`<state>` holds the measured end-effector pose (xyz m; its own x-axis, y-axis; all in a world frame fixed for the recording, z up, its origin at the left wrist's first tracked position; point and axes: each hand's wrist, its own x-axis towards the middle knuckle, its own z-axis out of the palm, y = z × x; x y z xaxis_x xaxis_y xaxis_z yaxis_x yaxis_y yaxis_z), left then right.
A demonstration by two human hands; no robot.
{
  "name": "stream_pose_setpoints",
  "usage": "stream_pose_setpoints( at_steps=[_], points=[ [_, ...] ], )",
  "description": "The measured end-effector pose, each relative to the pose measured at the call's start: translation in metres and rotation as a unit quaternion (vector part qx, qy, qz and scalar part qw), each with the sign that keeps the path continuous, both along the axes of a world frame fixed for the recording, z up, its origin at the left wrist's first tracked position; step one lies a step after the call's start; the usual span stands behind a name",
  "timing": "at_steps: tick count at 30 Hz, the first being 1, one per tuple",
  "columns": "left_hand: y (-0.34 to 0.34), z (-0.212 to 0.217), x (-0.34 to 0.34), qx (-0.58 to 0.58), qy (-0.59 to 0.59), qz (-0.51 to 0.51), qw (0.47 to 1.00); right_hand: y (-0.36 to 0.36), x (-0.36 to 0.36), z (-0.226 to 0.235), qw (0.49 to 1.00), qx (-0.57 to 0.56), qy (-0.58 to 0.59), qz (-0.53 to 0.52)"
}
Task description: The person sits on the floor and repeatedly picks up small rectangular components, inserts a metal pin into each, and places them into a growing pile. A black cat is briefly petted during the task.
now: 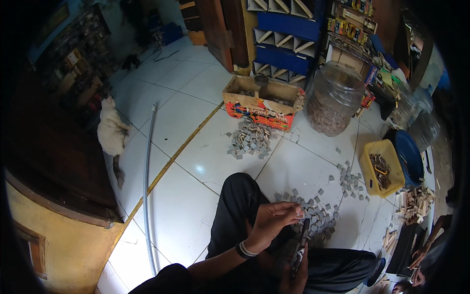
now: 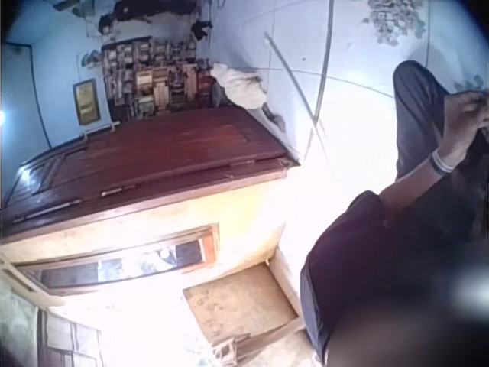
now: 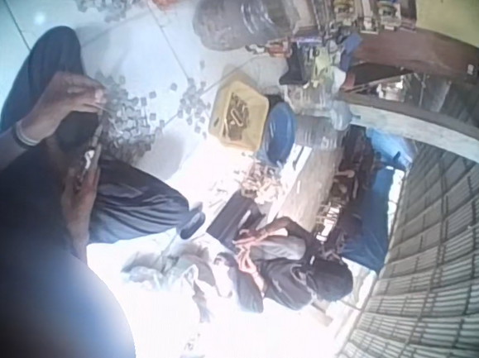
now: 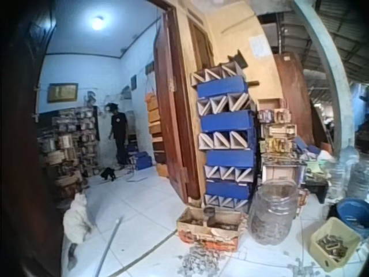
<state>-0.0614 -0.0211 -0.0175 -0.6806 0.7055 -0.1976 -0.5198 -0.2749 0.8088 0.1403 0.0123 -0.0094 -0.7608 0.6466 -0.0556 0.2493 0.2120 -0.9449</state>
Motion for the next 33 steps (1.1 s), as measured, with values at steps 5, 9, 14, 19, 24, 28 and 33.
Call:
stream_pose_setpoints(
  at_steps=[5, 9, 14, 19, 24, 28, 33],
  points=[
    [0.000, 0.009, 0.002, -0.021, 0.002, 0.020, 1.000, 0.004, 0.000, -0.001, 0.998, 0.066, 0.012, 0.001],
    [0.002, 0.021, 0.003, -0.034, 0.014, 0.014, 0.999, 0.004, 0.002, -0.001, 0.999, 0.049, -0.016, -0.009],
    [0.006, 0.026, 0.007, -0.031, 0.017, 0.013, 0.999, 0.004, 0.001, 0.001, 0.998, 0.060, -0.002, -0.020],
    [0.007, 0.023, 0.009, -0.044, 0.021, 0.014, 0.999, 0.004, 0.001, 0.004, 0.998, 0.057, -0.011, -0.025],
    [0.006, 0.022, 0.006, -0.054, 0.008, -0.001, 0.999, 0.007, 0.001, 0.004, 0.998, 0.067, 0.008, -0.009],
    [0.002, 0.019, 0.004, -0.037, -0.025, -0.039, 0.998, 0.005, 0.003, 0.005, 1.000, -0.020, 0.008, -0.006],
    [0.001, -0.003, 0.000, 0.093, -0.161, -0.153, 0.971, 0.004, 0.010, 0.006, 0.994, -0.107, 0.026, 0.007]
  ],
)
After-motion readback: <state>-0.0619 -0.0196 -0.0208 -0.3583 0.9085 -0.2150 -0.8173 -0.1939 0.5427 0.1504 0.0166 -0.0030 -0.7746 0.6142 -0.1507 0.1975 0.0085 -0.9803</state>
